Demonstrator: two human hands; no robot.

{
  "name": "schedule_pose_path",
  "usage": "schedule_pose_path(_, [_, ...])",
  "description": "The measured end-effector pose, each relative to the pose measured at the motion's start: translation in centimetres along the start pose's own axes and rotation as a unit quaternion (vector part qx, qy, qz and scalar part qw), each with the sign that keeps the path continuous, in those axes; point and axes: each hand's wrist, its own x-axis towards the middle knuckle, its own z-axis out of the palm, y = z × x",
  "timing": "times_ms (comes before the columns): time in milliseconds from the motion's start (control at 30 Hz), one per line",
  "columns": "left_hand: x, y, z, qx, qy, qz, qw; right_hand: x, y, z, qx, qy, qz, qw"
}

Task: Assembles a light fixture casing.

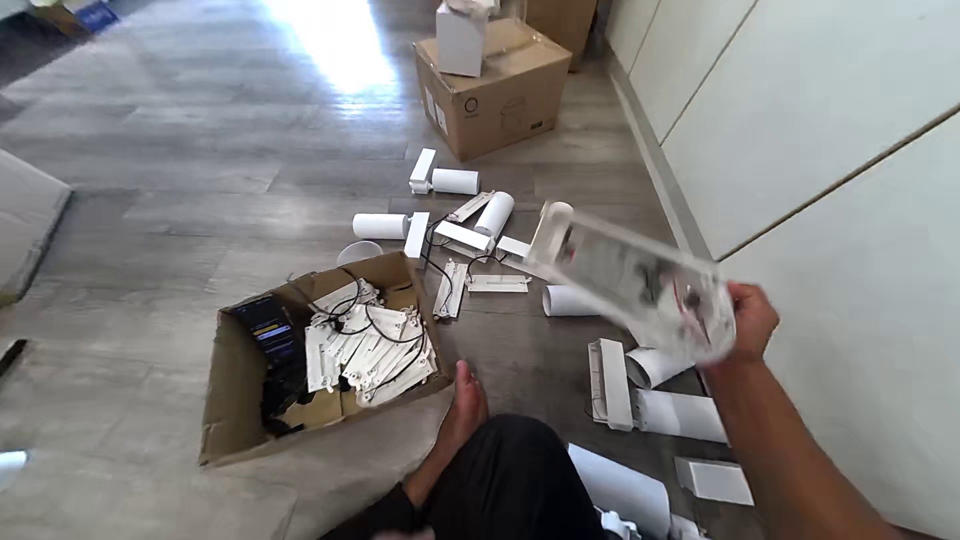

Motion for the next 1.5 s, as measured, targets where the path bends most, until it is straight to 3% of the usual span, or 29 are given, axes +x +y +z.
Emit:
schedule_pose_path(100, [-3.0,-0.6,-1.3,0.033,0.177,0.078,0.980,-7.3,1.7,2.2,0.003,-0.183,0.155,0.971])
schedule_pose_path(167, [-4.3,-1.1,-2.1,0.043,0.249,0.131,0.959,-11.2,3.8,3.6,-0.013,-0.253,0.248,0.935])
schedule_pose_path(267, [-6.3,-1.6,-3.5,0.070,0.262,0.193,0.943,-15.8,4.8,6.4,-0.071,-0.265,0.326,0.905])
schedule_pose_path(367, [-9.1,-2.5,-4.6,0.130,0.253,0.188,0.940,-17.9,4.8,8.1,-0.127,-0.290,0.335,0.887])
schedule_pose_path(467, [-12.0,-4.2,-4.7,0.105,0.275,0.165,0.941,-19.2,5.2,7.7,-0.316,-0.328,0.200,0.868])
schedule_pose_path(533, [-13.9,-5.0,-5.0,0.100,0.299,0.146,0.938,-21.3,5.1,6.7,-0.413,-0.362,0.023,0.836])
schedule_pose_path(600, [-15.2,-5.5,-5.5,0.115,0.322,0.128,0.931,-24.2,5.1,5.0,-0.430,-0.416,-0.170,0.783])
schedule_pose_path(667, [-15.9,-5.6,-6.1,0.132,0.340,0.119,0.924,-27.5,5.2,3.4,-0.474,-0.543,-0.202,0.663])
schedule_pose_path(733, [-16.2,-5.3,-6.8,0.146,0.349,0.114,0.919,-30.5,6.0,3.1,-0.576,-0.626,-0.179,0.494])
schedule_pose_path(767, [-16.1,-5.1,-7.1,0.149,0.350,0.112,0.918,-31.2,7.0,2.7,-0.597,-0.630,-0.202,0.454])
schedule_pose_path(800, [-16.1,-4.9,-7.4,0.152,0.349,0.109,0.918,-31.4,7.8,2.2,-0.597,-0.619,-0.243,0.449])
schedule_pose_path(867, [-16.2,-4.5,-8.0,0.152,0.348,0.100,0.920,-30.3,7.6,1.5,-0.562,-0.599,-0.276,0.498])
schedule_pose_path(1000, [-17.2,-4.4,-9.2,0.164,0.358,0.060,0.917,-26.5,2.2,-0.1,-0.474,-0.540,-0.192,0.668])
schedule_pose_path(1133, [-19.0,-5.6,-10.0,0.179,0.354,0.031,0.918,-22.9,-1.7,-2.2,-0.398,-0.389,-0.193,0.808])
schedule_pose_path(1233, [-20.4,-5.9,-10.2,0.164,0.319,0.030,0.933,-19.8,-3.2,-1.8,-0.394,-0.276,-0.189,0.856])
schedule_pose_path(1367, [-21.1,-4.5,-9.3,0.140,0.240,0.045,0.960,-14.0,-1.4,0.2,-0.356,-0.158,-0.107,0.915])
schedule_pose_path(1500, [-20.5,-3.4,-7.5,0.151,0.175,0.032,0.972,-8.5,3.5,2.6,-0.379,-0.110,0.002,0.919])
